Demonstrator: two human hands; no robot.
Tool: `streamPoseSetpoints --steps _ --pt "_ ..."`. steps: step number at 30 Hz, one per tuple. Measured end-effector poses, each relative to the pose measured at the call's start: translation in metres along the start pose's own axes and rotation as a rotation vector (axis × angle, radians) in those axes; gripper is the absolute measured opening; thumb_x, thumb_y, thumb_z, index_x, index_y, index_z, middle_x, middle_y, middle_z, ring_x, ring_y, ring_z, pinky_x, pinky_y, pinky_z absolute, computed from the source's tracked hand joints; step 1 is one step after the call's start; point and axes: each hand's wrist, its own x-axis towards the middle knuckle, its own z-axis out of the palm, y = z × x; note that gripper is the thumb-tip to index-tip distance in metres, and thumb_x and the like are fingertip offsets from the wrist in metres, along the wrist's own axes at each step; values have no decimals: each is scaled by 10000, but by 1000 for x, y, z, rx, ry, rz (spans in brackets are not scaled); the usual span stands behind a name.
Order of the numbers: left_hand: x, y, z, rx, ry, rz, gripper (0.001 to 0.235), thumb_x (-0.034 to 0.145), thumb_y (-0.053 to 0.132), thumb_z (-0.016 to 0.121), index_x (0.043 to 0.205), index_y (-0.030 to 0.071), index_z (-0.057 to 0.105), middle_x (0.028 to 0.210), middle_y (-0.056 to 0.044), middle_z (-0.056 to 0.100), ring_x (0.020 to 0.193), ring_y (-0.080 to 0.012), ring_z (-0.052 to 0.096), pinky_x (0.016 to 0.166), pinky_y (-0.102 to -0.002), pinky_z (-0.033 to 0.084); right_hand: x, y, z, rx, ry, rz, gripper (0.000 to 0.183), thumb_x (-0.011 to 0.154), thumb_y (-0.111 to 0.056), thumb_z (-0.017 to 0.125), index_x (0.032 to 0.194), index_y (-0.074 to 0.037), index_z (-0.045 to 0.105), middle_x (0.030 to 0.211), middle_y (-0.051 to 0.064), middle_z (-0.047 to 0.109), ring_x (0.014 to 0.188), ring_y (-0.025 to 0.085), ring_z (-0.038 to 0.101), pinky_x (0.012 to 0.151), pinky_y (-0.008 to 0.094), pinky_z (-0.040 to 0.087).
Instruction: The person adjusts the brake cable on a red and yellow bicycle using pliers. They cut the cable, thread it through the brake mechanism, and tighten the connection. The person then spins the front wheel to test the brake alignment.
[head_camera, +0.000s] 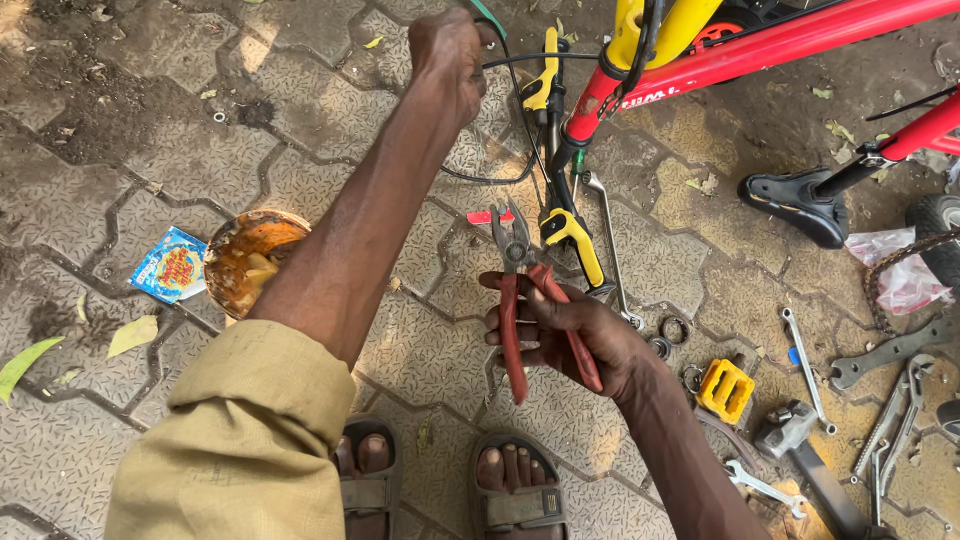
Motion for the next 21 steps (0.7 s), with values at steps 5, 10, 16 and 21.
streamPoseSetpoints --steps 5,10,16,21 --pt "-5 4 -5 -4 11 -32 249 885 -22 518 994 -42 742 986 -158 787 390 -35 336 297 -232 294 0 -2 5 355 -236 2 678 1092 -282 619 1607 67 349 1090 111 643 1029 229 638 932 501 533" --pt "-2 0 -7 -35 11 -37 267 912 25 511 972 -57 758 855 -166 756 371 -42 211 305 -237 233 -4 5 10 390 -164 101 609 1010 -346 544 1449 61 431 921 86 583 838 203 587 743 391 516" --pt "3 -12 -4 45 79 -45 277 956 99 495 979 -49 728 746 -121 645 435 -55 363 351 -219 273 6 3 32 189 -49 35 303 1049 -224 500 1224 21 534 857 62 525 722 171 516 663 360 468" --pt "21 -29 12 109 65 20 247 971 90 488 982 -70 675 725 -116 637 457 -62 391 356 -221 273 15 -16 55 -66 233 35 190 990 -234 520 1092 -74 531 811 57 535 664 173 510 621 352 477"
